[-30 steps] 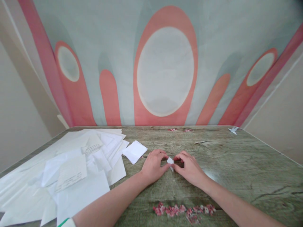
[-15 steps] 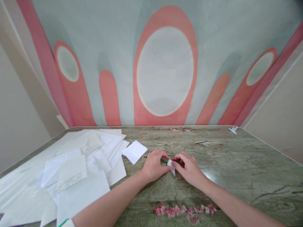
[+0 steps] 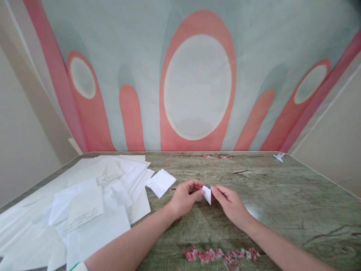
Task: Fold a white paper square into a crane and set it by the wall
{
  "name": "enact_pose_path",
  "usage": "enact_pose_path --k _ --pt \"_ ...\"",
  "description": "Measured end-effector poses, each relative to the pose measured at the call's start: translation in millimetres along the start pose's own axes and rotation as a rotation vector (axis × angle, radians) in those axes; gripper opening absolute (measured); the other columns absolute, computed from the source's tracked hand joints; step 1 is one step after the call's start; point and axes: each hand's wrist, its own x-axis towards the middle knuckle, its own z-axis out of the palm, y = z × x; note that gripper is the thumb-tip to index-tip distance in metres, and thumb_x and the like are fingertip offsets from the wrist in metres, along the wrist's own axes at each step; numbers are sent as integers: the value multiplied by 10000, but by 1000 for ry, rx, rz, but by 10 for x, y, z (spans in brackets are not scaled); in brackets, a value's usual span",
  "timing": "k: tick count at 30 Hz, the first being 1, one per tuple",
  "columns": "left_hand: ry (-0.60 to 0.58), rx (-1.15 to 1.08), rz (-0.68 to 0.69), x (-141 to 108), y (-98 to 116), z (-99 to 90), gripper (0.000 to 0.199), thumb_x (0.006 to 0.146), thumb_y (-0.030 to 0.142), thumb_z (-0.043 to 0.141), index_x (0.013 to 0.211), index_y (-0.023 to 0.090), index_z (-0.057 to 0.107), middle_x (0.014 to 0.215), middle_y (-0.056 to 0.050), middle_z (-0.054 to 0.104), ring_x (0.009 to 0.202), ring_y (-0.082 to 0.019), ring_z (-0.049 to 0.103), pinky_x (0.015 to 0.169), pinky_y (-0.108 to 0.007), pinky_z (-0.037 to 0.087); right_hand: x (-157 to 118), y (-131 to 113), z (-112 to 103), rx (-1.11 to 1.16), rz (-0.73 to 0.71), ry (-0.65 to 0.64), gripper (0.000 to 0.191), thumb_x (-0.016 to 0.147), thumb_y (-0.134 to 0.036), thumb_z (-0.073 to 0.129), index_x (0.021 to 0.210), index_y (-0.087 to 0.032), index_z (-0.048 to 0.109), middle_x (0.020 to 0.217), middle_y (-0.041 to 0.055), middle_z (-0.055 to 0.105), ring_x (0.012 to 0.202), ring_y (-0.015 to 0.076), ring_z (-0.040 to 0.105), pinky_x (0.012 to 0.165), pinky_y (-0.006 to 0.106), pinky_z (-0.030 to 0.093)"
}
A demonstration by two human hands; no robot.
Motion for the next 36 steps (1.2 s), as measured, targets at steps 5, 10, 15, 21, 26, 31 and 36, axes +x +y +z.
enact_pose_path --k 5,10,15,21,26,31,36 --pt "54 -67 -5 17 0 -4 251 687 267 704 849 116 586 766 -35 636 730 -137 585 723 -273 459 -5 33 -1 26 15 -17 327 860 -440 436 727 -178 580 660 -3 528 638 144 479 589 238 377" --pt "70 -55 -13 19 -6 -4 280 671 283 720 849 123 575 759 -29 628 723 -131 584 715 -267 459 -5 49 3 23 12 -25 331 856 -444 439 721 -177 582 635 -6 527 616 139 482 575 234 380" --pt "78 -63 -19 13 3 0 283 631 291 748 771 132 560 729 -15 618 695 -124 583 691 -255 466 -11 18 13 20 7 -22 291 840 -425 483 743 -175 596 654 -2 555 617 136 495 573 233 390" --pt "38 -54 -83 -19 39 27 262 617 331 746 705 125 611 702 -23 646 668 -139 599 674 -262 478 -33 -23 33 14 27 -29 249 808 -414 540 781 -177 611 648 -6 589 596 132 519 556 233 405" --pt "-1 14 -80 -31 91 10 267 698 380 678 770 123 671 751 -41 679 697 -154 609 693 -261 471 -29 -4 34 31 34 -12 234 803 -401 553 775 -175 609 651 -5 606 589 129 532 554 236 416" --pt "-30 -34 -80 -15 63 0 271 680 361 706 801 123 656 771 -43 679 713 -153 613 709 -267 474 -25 7 37 35 35 -8 240 793 -411 565 782 -175 606 648 -3 606 583 132 533 544 239 420" --pt "16 -66 -98 7 14 1 296 633 343 744 796 127 625 745 -30 659 693 -143 607 682 -263 476 -22 24 30 62 22 -21 253 826 -416 514 816 -182 609 696 12 627 630 147 560 584 256 451"
